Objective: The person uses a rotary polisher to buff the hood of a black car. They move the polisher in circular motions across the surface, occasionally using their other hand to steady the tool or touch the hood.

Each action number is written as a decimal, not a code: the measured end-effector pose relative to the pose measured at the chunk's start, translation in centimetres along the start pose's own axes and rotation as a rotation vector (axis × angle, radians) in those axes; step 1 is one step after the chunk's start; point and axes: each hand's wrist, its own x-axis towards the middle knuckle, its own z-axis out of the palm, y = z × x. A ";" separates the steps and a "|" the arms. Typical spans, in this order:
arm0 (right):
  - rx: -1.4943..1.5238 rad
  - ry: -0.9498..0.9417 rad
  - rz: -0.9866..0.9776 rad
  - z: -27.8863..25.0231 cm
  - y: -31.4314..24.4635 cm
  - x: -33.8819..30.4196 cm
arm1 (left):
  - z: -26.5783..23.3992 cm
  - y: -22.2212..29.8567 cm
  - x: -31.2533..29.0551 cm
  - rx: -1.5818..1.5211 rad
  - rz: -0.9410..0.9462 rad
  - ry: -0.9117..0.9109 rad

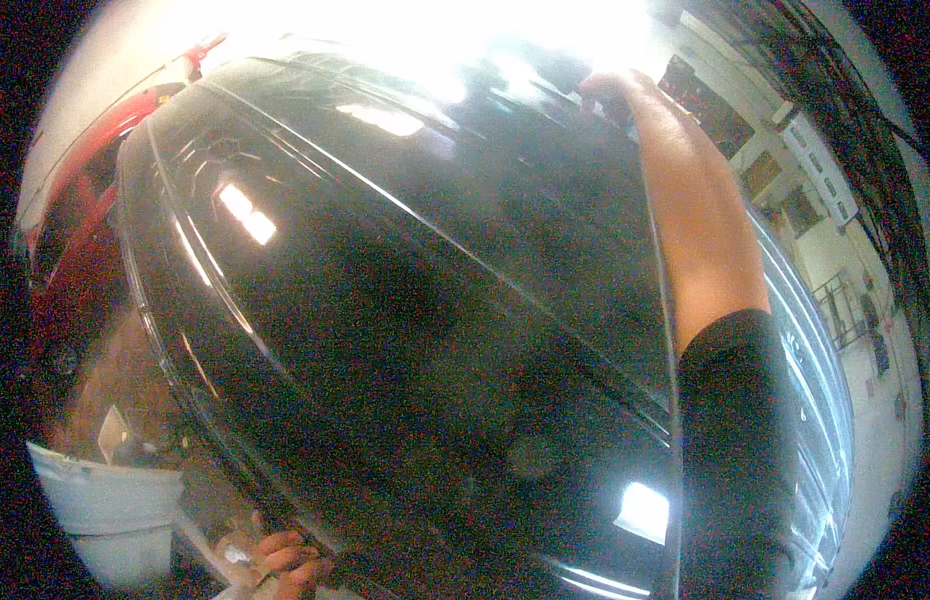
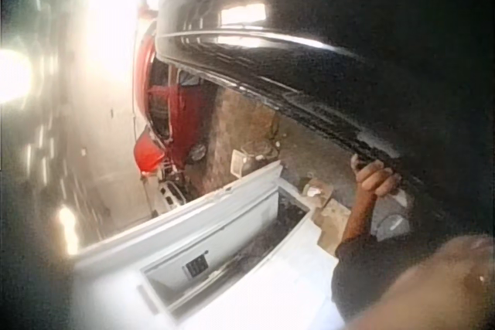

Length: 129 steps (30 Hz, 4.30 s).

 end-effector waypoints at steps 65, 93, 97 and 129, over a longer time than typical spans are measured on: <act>-0.464 0.422 0.078 1.0 29.8 -27.6 | 4.5 -2.7 -1.4 0.030 -0.046 0.320; -0.235 0.346 -0.354 1.8 20.5 -14.1 | 4.0 -3.3 -3.6 0.003 0.058 0.280; -0.193 0.303 -0.441 2.1 15.9 -13.6 | 2.9 -3.1 -4.5 0.003 0.045 0.191; -0.241 0.179 -0.384 5.2 -7.3 -0.5 | 1.2 -1.1 -2.4 -0.058 0.094 -0.012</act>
